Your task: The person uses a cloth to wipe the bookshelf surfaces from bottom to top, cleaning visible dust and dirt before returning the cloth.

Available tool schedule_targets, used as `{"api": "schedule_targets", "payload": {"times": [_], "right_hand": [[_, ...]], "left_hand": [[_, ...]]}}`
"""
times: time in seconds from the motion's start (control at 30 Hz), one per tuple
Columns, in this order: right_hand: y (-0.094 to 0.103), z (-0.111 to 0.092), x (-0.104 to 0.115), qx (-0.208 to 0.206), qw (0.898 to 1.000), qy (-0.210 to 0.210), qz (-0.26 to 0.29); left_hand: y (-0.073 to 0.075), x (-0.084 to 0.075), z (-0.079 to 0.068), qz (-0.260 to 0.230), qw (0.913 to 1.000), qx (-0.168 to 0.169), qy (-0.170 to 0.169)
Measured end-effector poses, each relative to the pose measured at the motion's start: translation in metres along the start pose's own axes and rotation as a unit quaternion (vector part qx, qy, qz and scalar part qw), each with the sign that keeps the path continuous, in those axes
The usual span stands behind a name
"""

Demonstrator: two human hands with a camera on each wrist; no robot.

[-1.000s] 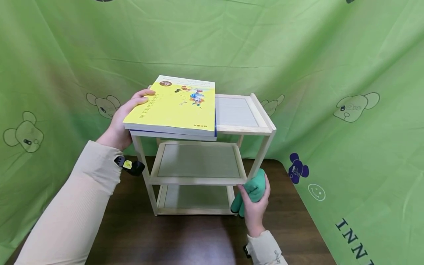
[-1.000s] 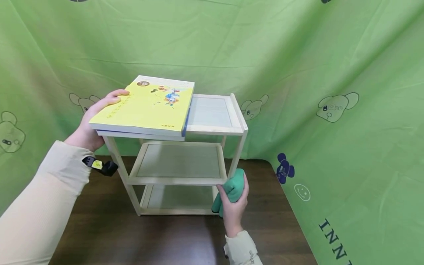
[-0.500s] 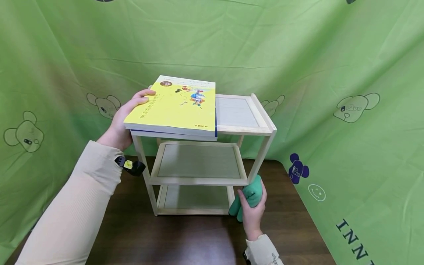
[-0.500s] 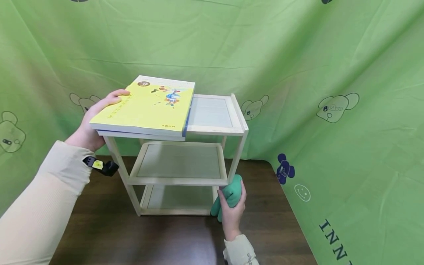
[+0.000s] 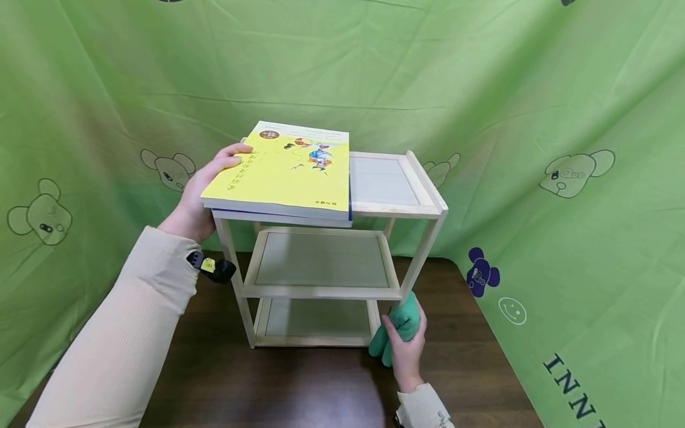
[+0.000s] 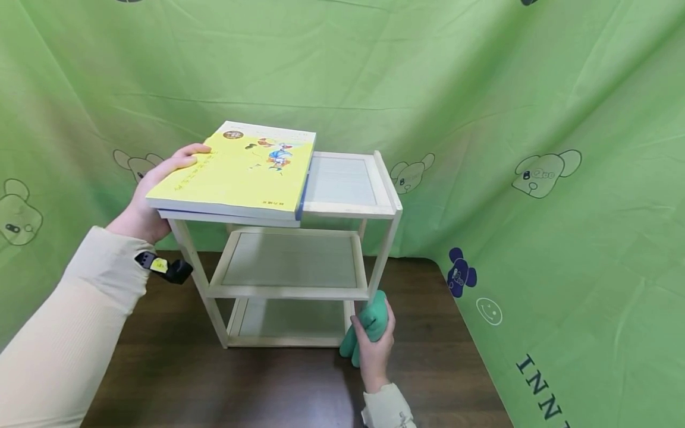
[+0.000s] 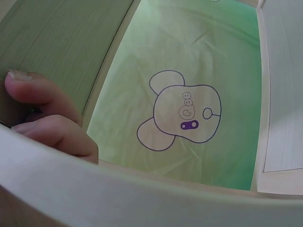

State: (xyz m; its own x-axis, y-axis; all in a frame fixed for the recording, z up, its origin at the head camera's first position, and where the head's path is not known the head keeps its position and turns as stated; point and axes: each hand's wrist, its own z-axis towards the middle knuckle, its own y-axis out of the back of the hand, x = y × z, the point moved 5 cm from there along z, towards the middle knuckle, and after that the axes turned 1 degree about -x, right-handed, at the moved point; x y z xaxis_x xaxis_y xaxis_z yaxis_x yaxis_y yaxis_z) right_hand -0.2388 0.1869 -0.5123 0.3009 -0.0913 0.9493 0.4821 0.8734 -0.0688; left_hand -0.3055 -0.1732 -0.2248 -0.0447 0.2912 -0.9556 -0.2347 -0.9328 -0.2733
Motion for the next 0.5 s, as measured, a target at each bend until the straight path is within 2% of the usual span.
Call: {"api": "schedule_targets", "payload": {"times": [0.5], "right_hand": [[0.004,-0.005,-0.021,0.016,0.998,-0.048,-0.033]], "left_hand": [[0.000,0.000,-0.001,0.010,0.9999,-0.003,-0.001]]}}
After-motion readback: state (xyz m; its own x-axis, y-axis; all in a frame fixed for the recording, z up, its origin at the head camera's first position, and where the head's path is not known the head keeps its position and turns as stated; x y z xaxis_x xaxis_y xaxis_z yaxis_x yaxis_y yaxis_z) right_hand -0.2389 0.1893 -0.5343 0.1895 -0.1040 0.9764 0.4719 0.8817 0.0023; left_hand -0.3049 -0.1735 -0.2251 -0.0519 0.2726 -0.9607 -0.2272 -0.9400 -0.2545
